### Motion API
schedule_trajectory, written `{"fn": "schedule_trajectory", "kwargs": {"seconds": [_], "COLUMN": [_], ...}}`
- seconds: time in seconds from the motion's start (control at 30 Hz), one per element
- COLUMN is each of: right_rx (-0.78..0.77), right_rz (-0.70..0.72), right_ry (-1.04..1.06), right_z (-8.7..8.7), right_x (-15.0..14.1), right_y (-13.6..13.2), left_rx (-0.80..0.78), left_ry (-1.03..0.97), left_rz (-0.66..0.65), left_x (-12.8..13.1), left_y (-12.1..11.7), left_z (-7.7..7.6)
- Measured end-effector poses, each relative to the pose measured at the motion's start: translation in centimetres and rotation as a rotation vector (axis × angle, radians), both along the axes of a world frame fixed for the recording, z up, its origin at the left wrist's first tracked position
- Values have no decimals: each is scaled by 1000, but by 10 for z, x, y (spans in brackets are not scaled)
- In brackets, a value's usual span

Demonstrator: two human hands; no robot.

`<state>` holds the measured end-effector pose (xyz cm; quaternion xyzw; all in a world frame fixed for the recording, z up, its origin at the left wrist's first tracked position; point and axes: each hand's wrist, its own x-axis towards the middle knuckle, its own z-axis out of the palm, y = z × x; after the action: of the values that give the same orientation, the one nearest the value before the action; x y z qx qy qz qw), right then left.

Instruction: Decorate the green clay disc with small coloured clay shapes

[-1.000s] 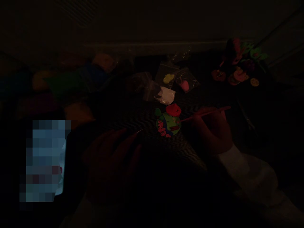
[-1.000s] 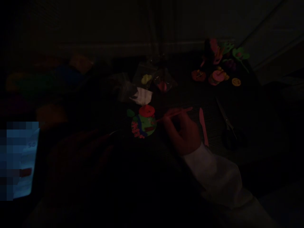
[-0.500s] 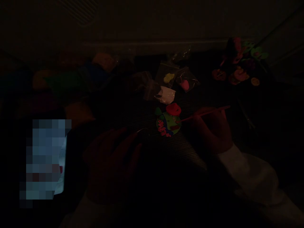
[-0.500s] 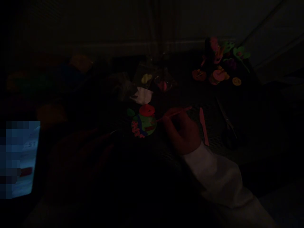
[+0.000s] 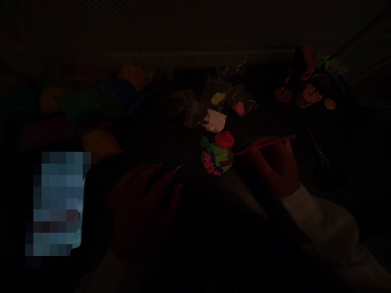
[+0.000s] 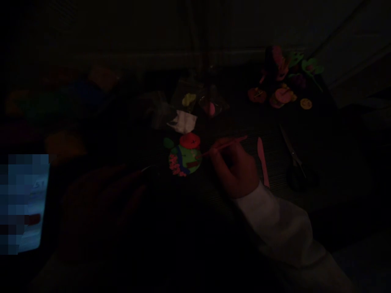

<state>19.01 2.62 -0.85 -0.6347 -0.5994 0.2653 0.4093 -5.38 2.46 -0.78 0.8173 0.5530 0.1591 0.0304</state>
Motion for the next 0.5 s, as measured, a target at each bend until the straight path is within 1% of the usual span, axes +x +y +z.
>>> {"fn": "schedule_trajectory", "kwargs": {"seconds": [0.2, 0.37, 0.5], "right_rx": [38, 38, 47], "right_rz": [-17, -92, -113], "right_ry": [-4, 83, 51], "right_z": [1, 1, 0], "right_x": [0, 0, -1], "right_y": [0, -2, -1], "left_rx": [4, 5, -18], "left_ry": [8, 6, 1], "left_rz": [-2, 3, 2], "left_x": [0, 0, -2], "left_y": [0, -1, -1], "left_z": [-1, -2, -2]}}
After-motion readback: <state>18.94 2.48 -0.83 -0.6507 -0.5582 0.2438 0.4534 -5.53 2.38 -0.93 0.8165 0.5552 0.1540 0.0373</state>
